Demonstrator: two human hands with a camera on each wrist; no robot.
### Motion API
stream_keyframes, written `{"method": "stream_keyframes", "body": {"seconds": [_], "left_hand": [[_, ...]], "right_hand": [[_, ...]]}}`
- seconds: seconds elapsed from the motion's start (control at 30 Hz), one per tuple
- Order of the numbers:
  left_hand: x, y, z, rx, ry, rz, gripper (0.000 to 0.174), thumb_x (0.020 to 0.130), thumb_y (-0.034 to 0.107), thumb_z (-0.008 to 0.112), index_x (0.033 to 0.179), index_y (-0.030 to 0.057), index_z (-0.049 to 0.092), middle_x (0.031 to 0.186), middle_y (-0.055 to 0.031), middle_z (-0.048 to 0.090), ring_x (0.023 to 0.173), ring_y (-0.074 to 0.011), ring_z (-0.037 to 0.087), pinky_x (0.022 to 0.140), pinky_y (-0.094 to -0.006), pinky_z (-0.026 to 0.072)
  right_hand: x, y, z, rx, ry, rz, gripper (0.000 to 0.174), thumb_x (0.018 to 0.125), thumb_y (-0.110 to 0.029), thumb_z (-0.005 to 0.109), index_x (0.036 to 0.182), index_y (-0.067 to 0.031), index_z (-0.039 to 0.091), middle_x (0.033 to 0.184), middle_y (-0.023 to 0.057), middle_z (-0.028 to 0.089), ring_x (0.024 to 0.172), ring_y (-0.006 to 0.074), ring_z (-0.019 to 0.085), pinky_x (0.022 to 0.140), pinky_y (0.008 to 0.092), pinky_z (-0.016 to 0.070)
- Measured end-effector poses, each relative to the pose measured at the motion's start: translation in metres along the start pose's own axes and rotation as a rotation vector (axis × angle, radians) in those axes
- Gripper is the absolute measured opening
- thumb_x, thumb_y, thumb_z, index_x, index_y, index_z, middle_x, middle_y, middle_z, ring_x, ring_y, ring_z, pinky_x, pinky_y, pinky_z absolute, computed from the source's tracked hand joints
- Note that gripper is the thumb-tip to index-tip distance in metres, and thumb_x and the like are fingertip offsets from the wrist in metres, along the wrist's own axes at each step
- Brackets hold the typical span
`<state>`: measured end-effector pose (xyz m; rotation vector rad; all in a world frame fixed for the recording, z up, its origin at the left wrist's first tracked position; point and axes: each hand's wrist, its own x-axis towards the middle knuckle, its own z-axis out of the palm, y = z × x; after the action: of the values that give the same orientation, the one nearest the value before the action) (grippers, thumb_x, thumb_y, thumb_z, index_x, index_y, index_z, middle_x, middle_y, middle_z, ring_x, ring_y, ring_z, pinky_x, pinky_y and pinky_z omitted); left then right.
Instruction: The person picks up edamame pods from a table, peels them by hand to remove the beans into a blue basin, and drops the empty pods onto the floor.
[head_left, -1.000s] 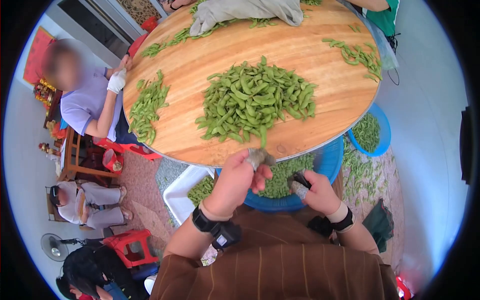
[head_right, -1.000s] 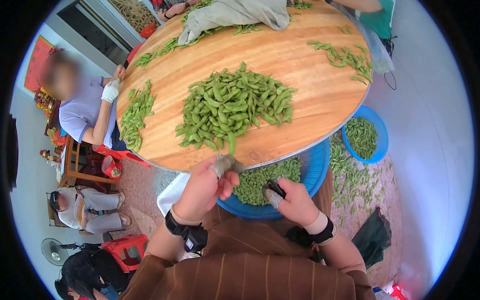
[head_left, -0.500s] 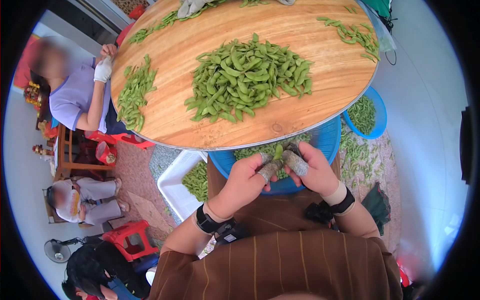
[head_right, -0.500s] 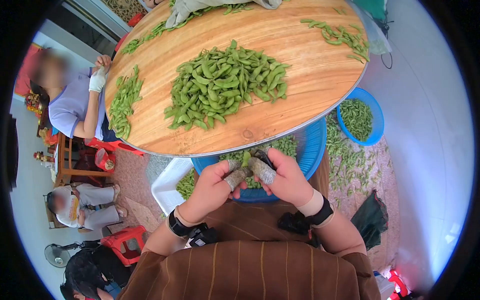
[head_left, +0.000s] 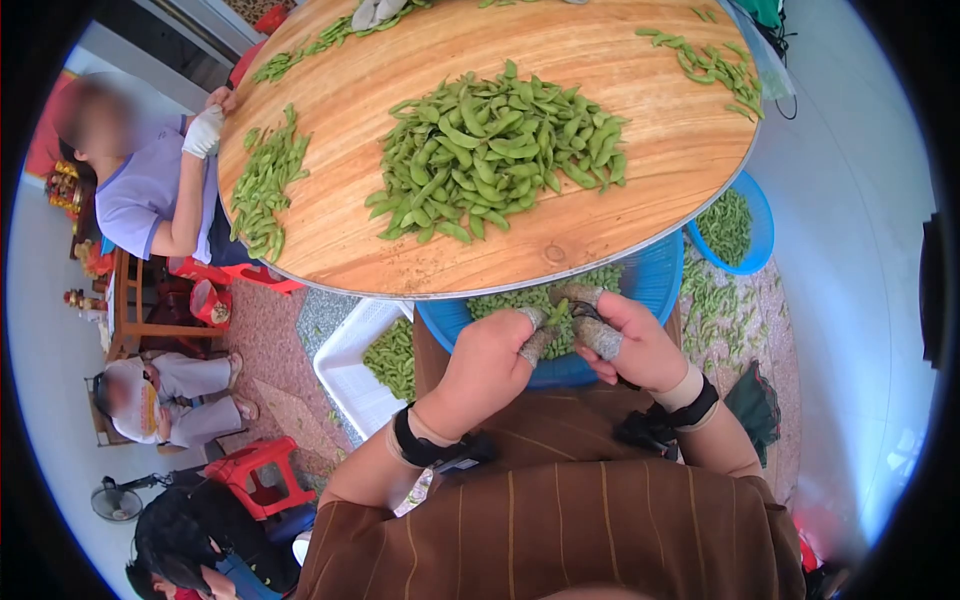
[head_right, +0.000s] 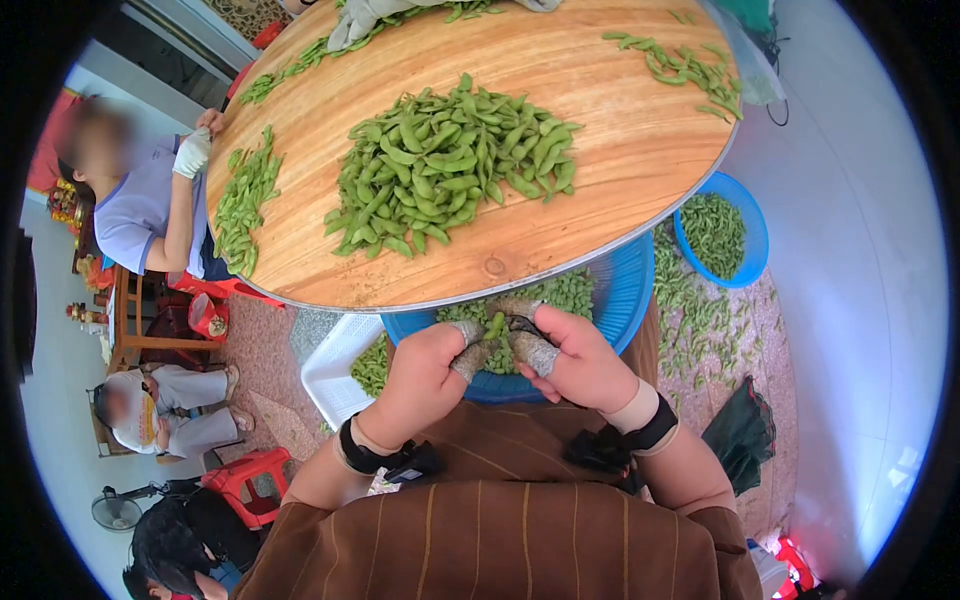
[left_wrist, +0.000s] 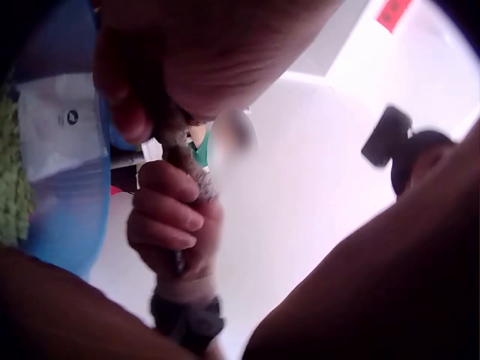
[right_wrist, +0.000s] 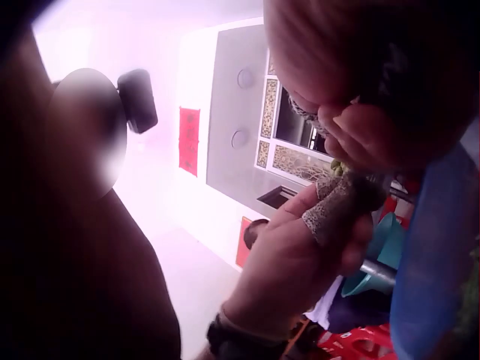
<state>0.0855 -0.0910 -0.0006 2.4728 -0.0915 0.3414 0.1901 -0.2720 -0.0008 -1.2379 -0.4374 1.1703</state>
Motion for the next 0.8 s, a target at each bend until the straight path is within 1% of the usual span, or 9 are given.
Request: {"method": "stream_keyframes", "body": {"seconds": [0.07,0.1,0.17,0.3,0.37,0.4,0.47,0.7,0.8], "left_hand": [[0.004,0.011,-0.015,-0.889,-0.329,-0.563,0.014,0.094,0.009,0.052,0.102,0.0046,0.062,0.066,-0.0029,0.057,0.055,-0.0124,0.054,0.053,-0.0267,0.0446],[0.001,0.007,-0.014,-0.888,-0.33,-0.563,0.014,0.094,0.009,0.052,0.102,0.0046,0.062,0.066,-0.0029,0.057,0.055,-0.0124,0.054,0.053,-0.0267,0.0446],[-0.005,-0.003,-0.01,-1.79,-0.49,-0.626,0.014,0.095,0.011,0.053,0.103,0.0049,0.062,0.065,-0.0033,0.056,0.054,-0.0146,0.055,0.053,-0.0273,0.0447],[0.004,0.001,-0.005,-1.889,-0.466,-0.655,0.013,0.093,0.009,0.055,0.103,0.0052,0.062,0.066,-0.0037,0.057,0.054,-0.0145,0.054,0.053,-0.0268,0.0438],[0.007,0.003,-0.003,-1.105,-0.366,-0.641,0.012,0.092,0.009,0.057,0.102,0.0051,0.062,0.068,-0.004,0.058,0.055,-0.0146,0.054,0.053,-0.027,0.0438],[0.006,0.002,-0.001,-1.105,-0.366,-0.647,0.012,0.092,0.009,0.057,0.102,0.0051,0.062,0.068,-0.004,0.058,0.055,-0.0146,0.054,0.053,-0.027,0.0438],[0.002,-0.003,0.006,-0.214,-0.104,-0.107,0.011,0.091,0.01,0.058,0.099,0.0045,0.062,0.071,-0.0033,0.06,0.057,-0.014,0.056,0.054,-0.0251,0.0445],[0.005,0.002,-0.009,-0.897,-0.337,-0.694,0.013,0.094,0.013,0.053,0.094,0.0033,0.061,0.077,-0.0036,0.063,0.061,-0.0118,0.057,0.054,-0.0228,0.0444],[0.003,-0.003,-0.011,-1.553,-0.369,-0.859,0.015,0.096,0.013,0.05,0.093,0.0028,0.06,0.076,-0.0029,0.061,0.064,-0.0097,0.057,0.056,-0.0229,0.0448]], "right_hand": [[-0.005,-0.005,-0.002,0.093,-0.039,0.018,0.039,0.094,-0.009,0.043,0.133,-0.0112,0.044,0.07,-0.0021,0.05,0.048,0.0047,0.04,0.042,0.0189,0.0338],[-0.01,-0.011,-0.001,0.302,-0.11,0.099,0.038,0.095,-0.01,0.044,0.133,-0.0112,0.044,0.069,-0.002,0.049,0.048,0.0048,0.039,0.042,0.0188,0.033],[-0.014,-0.012,0.0,0.514,-0.181,0.18,0.037,0.096,-0.011,0.044,0.133,-0.0113,0.044,0.069,-0.0019,0.048,0.047,0.0049,0.038,0.042,0.0187,0.0323],[-0.01,-0.012,-0.001,0.48,-0.132,0.168,0.035,0.096,-0.013,0.047,0.13,-0.0095,0.047,0.069,-0.0017,0.049,0.047,0.0048,0.038,0.042,0.0187,0.0327],[-0.007,-0.009,-0.001,0.339,-0.029,0.144,0.034,0.096,-0.013,0.047,0.129,-0.0087,0.048,0.069,-0.0019,0.049,0.047,0.0046,0.039,0.042,0.0188,0.0337],[-0.005,-0.005,0.0,0.185,0.011,0.128,0.033,0.096,-0.013,0.047,0.129,-0.0085,0.049,0.069,-0.002,0.05,0.047,0.0043,0.04,0.042,0.0188,0.0352],[-0.002,0.004,0.002,0.035,0.049,0.112,0.033,0.096,-0.014,0.047,0.128,-0.0083,0.049,0.069,-0.0021,0.051,0.047,0.004,0.042,0.042,0.0188,0.0367],[-0.002,0.004,-0.002,0.111,-0.009,0.075,0.03,0.095,-0.012,0.047,0.124,-0.0065,0.051,0.069,-0.002,0.052,0.047,0.0035,0.044,0.042,0.0183,0.0376],[0.0,0.004,-0.004,0.151,-0.025,0.075,0.028,0.094,-0.014,0.05,0.121,-0.0054,0.053,0.068,-0.0019,0.051,0.049,0.005,0.046,0.044,0.0204,0.0392]]}}
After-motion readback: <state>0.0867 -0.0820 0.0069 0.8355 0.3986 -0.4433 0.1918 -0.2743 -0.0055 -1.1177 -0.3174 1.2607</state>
